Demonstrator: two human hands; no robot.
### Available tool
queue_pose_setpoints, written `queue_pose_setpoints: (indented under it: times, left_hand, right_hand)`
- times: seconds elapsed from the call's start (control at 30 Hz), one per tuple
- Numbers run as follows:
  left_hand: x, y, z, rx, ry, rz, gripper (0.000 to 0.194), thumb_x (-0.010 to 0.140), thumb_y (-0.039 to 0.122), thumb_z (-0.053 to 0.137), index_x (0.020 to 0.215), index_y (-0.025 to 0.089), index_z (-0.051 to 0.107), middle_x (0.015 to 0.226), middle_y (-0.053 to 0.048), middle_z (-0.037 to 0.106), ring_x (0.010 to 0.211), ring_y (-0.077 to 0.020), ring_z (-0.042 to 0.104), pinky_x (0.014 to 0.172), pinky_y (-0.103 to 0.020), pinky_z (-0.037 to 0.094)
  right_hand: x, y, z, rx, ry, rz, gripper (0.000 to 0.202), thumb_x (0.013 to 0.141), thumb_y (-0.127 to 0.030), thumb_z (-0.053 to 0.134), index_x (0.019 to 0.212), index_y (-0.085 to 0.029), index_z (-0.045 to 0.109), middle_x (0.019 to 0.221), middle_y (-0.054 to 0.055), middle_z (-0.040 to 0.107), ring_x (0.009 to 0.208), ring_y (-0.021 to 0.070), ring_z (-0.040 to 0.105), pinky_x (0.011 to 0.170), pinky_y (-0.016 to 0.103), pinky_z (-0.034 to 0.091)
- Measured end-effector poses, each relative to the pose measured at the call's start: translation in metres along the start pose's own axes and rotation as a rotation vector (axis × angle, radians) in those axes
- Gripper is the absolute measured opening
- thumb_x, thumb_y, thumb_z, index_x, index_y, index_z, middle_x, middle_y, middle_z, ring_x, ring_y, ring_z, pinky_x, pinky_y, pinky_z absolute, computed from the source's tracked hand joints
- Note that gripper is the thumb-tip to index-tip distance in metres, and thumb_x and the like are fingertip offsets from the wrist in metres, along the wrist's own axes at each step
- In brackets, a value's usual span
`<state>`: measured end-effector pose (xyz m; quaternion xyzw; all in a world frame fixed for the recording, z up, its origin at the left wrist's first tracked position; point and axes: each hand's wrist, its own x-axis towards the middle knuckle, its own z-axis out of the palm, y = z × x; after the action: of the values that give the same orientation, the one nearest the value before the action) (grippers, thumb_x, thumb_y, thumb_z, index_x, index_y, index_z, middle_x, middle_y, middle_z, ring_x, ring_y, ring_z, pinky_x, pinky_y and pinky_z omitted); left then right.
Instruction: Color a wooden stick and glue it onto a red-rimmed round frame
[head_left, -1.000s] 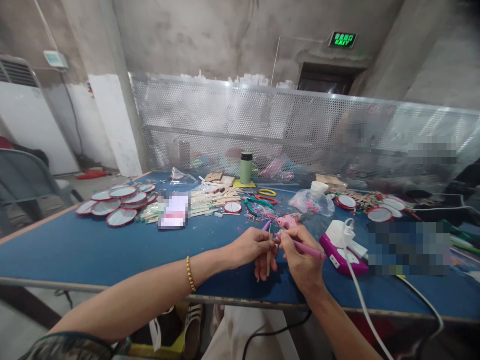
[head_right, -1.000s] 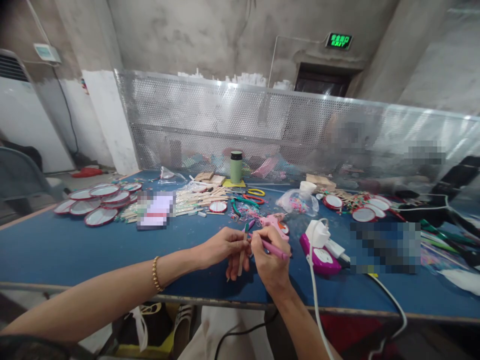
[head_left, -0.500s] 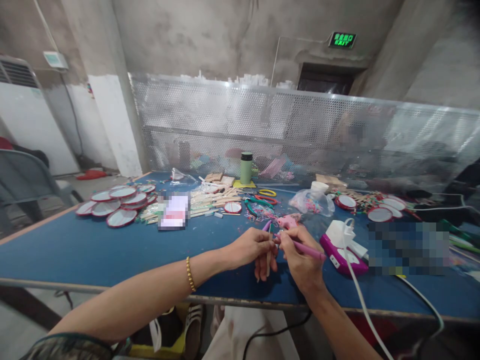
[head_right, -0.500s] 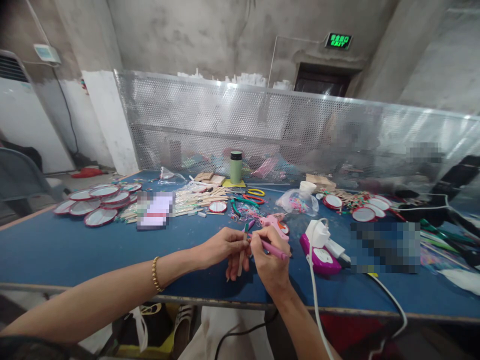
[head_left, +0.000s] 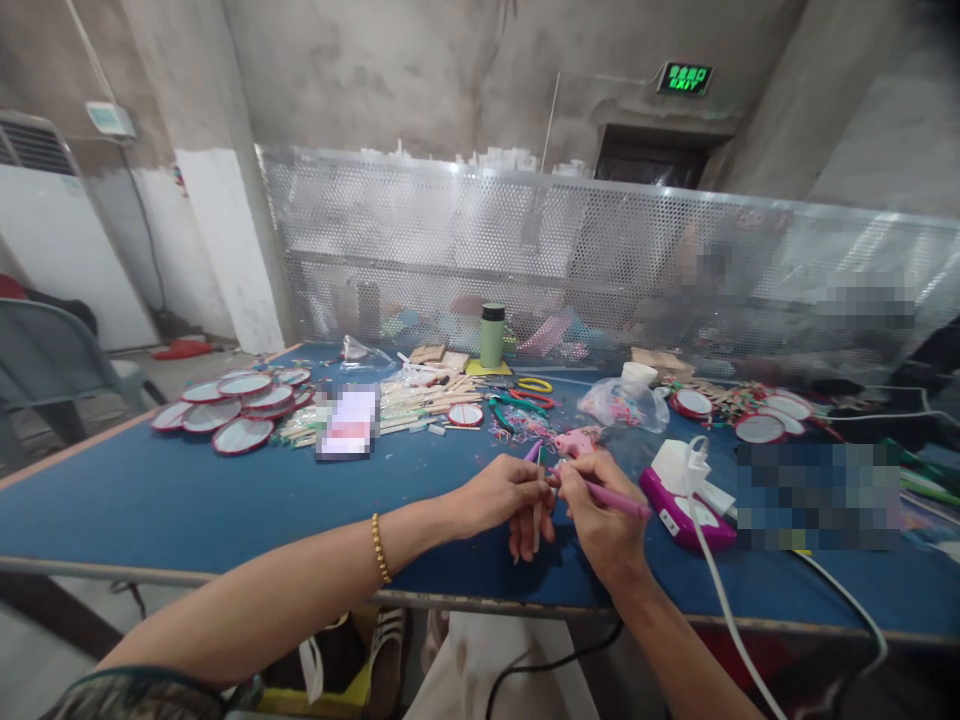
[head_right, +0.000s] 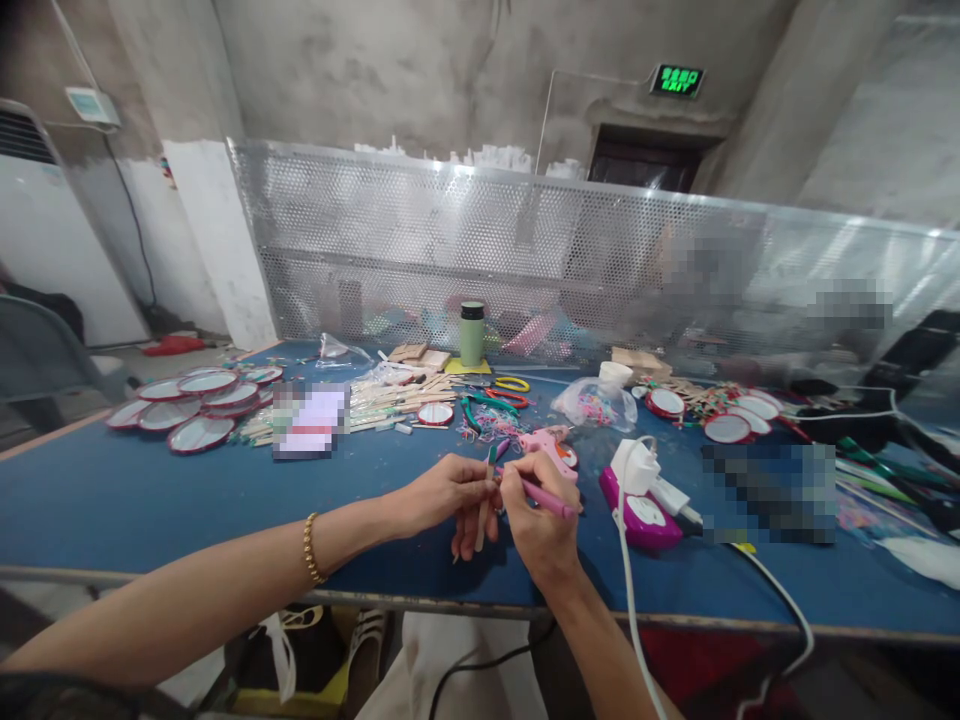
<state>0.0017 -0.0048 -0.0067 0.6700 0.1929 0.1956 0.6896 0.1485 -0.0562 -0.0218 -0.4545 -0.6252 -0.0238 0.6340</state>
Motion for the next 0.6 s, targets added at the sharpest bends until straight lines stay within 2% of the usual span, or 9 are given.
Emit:
queue_pose_setpoints:
  times: [0.37,0.6]
  left_hand:
    - [0.0019,-0.0010,-0.0001,-0.008,-0.008,-0.003,0.037,0.079,0.049,0.062,0.081,0.015,0.050,0.060,-0.004,0.066,0.038,-0.0131,0.058,0.035,-0.019,0.041]
    - [0.0024,-0.0030,-0.0010,-0.003,-0.003,0.000,0.031,0.082,0.044,0.059,0.082,0.015,0.050,0.061,-0.004,0.066,0.037,-0.0125,0.058,0.035,-0.018,0.041]
  right_hand:
    - [0.0008,-0.0019,-0.0001,-0.007,-0.008,0.015,0.019,0.086,-0.024,0.058,0.067,-0.020,0.060,0.058,-0.003,0.060,0.047,0.0113,0.054,0.047,0.024,0.044]
    - [0.0009,-0.0019,0.0001,-0.006,-0.022,-0.003,0.020,0.086,-0.023,0.057,0.067,-0.020,0.059,0.057,-0.003,0.059,0.046,0.0108,0.052,0.045,0.024,0.042]
